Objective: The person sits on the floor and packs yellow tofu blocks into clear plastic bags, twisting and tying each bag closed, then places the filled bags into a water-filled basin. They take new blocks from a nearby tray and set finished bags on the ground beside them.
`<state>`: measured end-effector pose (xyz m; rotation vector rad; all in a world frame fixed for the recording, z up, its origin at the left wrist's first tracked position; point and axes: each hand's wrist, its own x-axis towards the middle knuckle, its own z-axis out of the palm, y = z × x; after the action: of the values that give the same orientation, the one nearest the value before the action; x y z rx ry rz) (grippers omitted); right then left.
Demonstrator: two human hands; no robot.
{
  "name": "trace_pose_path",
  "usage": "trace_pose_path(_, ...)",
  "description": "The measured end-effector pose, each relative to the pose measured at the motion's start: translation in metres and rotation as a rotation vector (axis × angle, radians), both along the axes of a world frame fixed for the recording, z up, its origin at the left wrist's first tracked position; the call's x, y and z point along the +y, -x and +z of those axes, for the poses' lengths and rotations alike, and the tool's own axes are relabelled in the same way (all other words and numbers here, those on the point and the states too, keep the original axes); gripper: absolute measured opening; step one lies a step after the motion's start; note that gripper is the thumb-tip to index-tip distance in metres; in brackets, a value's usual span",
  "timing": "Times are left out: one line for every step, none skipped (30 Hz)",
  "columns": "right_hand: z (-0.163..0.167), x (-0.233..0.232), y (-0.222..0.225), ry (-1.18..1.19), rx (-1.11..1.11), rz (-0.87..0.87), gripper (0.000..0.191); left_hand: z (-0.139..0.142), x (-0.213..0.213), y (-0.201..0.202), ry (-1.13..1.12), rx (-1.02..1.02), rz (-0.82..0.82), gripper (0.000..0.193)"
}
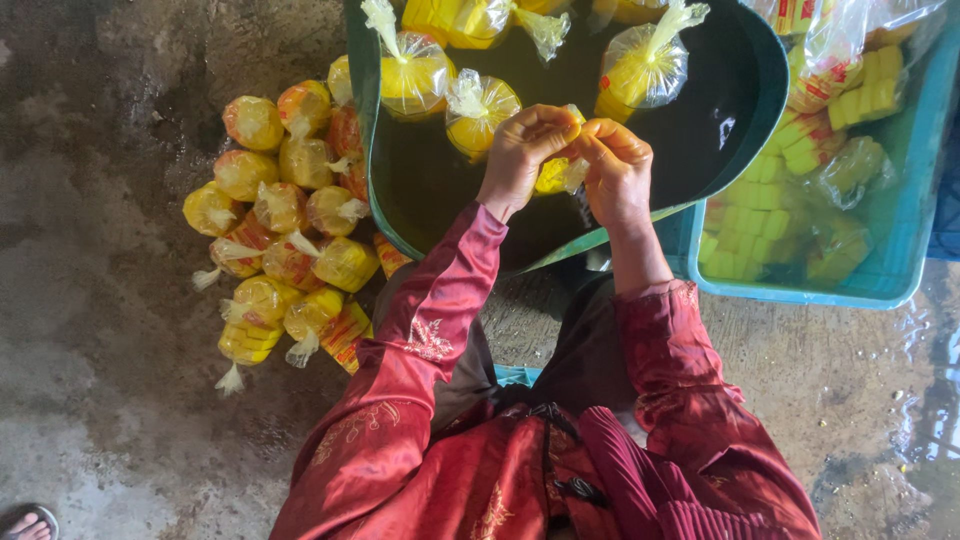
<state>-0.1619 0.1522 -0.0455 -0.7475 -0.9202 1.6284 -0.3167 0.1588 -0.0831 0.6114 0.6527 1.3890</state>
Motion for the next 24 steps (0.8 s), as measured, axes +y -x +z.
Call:
trace_pose_path(0.001, 0.0, 0.0, -0.006, 0.035, 0.011, 0.007, 0.0, 0.0, 0.0, 0.017, -0.031, -0.003, 0.012)
trace_pose_path(0.002, 0.0, 0.0, -0.012, 0.07, 0.022, 0.007, 0.0, 0.0, 0.0, 0.024, -0.041, -0.005, 0.013)
trace_pose_path(0.003, 0.0, 0.0, -0.019, 0.104, 0.033, 0.007, -0.001, 0.001, 0.001, 0.029, -0.051, -0.008, 0.014)
trace_pose_path(0.005, 0.0, 0.0, -0.021, 0.096, 0.036, 0.008, -0.001, 0.001, 0.001, 0.035, -0.061, -0.01, 0.015)
trace_pose_path(0.006, 0.0, 0.0, -0.022, 0.088, 0.04, 0.009, -0.001, 0.001, 0.001, 0.034, -0.068, -0.011, 0.015)
trace_pose_path(0.007, -0.001, 0.0, -0.024, 0.082, 0.043, 0.01, -0.002, 0.002, 0.002, 0.033, -0.074, -0.012, 0.015)
trace_pose_path(0.008, -0.001, 0.0, -0.012, 0.081, 0.053, 0.011, -0.002, 0.002, 0.001, 0.031, -0.081, -0.013, 0.016)
trace_pose_path(0.01, -0.002, -0.001, 0.0, 0.08, 0.062, 0.011, -0.002, 0.002, 0.001, 0.034, -0.068, -0.017, 0.016)
trace_pose_path(0.011, -0.002, -0.002, 0.013, 0.078, 0.072, 0.011, -0.002, 0.003, 0.002, 0.038, -0.057, -0.021, 0.016)
trace_pose_path(0.013, -0.001, -0.003, 0.011, 0.031, 0.061, 0.012, -0.001, 0.003, 0.003, 0.043, -0.045, -0.023, 0.016)
trace_pose_path(0.016, 0.0, -0.005, 0.008, -0.016, 0.051, 0.013, 0.0, 0.003, 0.005, 0.054, -0.021, -0.027, 0.017)
trace_pose_path(0.018, 0.001, -0.006, 0.005, -0.063, 0.04, 0.013, 0.002, 0.003, 0.008, 0.064, 0.004, -0.032, 0.018)
trace_pose_path(0.022, 0.002, -0.008, -0.063, -0.175, 0.039, 0.014, 0.004, 0.003, 0.011, 0.075, 0.029, -0.038, 0.018)
trace_pose_path(0.027, 0.005, -0.012, -0.13, -0.289, 0.036, 0.016, 0.007, 0.003, 0.016, 0.007, 0.118, -0.032, 0.022)
trace_pose_path(0.032, 0.006, -0.015, -0.201, -0.406, 0.034, 0.018, 0.01, 0.003, 0.022, -0.065, 0.206, -0.024, 0.025)
trace_pose_path(0.039, 0.01, -0.017, -0.239, -0.525, 0.055, 0.017, 0.013, 0.005, 0.029, -0.143, 0.295, -0.012, 0.029)
trace_pose_path(0.047, 0.015, -0.019, -0.273, -0.642, 0.075, 0.017, 0.015, 0.005, 0.033, -0.277, 0.474, -0.057, 0.043)
trace_pose_path(0.055, 0.015, -0.021, -0.3, -0.762, 0.095, 0.017, 0.015, 0.004, 0.035, -0.405, 0.652, -0.106, 0.057)
trace_pose_path(0.063, 0.016, -0.02, -0.418, -0.823, 0.137, 0.016, 0.014, 0.005, 0.037, -0.536, 0.828, -0.156, 0.073)
trace_pose_path(0.073, 0.018, -0.019, -0.544, -0.886, 0.176, 0.016, 0.011, 0.006, 0.032, -0.518, 0.967, -0.157, 0.076)
trace_pose_path(0.083, 0.02, -0.018, -0.671, -0.949, 0.216, 0.015, 0.006, 0.007, 0.021, -0.499, 1.105, -0.157, 0.08)
trace_pose_path(0.093, 0.022, -0.018, -0.733, -0.977, 0.259, 0.016, 0.0, 0.01, 0.009, -0.475, 1.242, -0.156, 0.084)
trace_pose_path(0.103, 0.025, -0.018, -0.797, -1.002, 0.305, 0.017, -0.008, 0.013, -0.001, -0.503, 1.225, -0.085, 0.068)
trace_pose_path(0.11, 0.029, -0.019, -0.863, -1.026, 0.346, 0.018, -0.015, 0.019, -0.007, -0.536, 1.209, -0.014, 0.053)
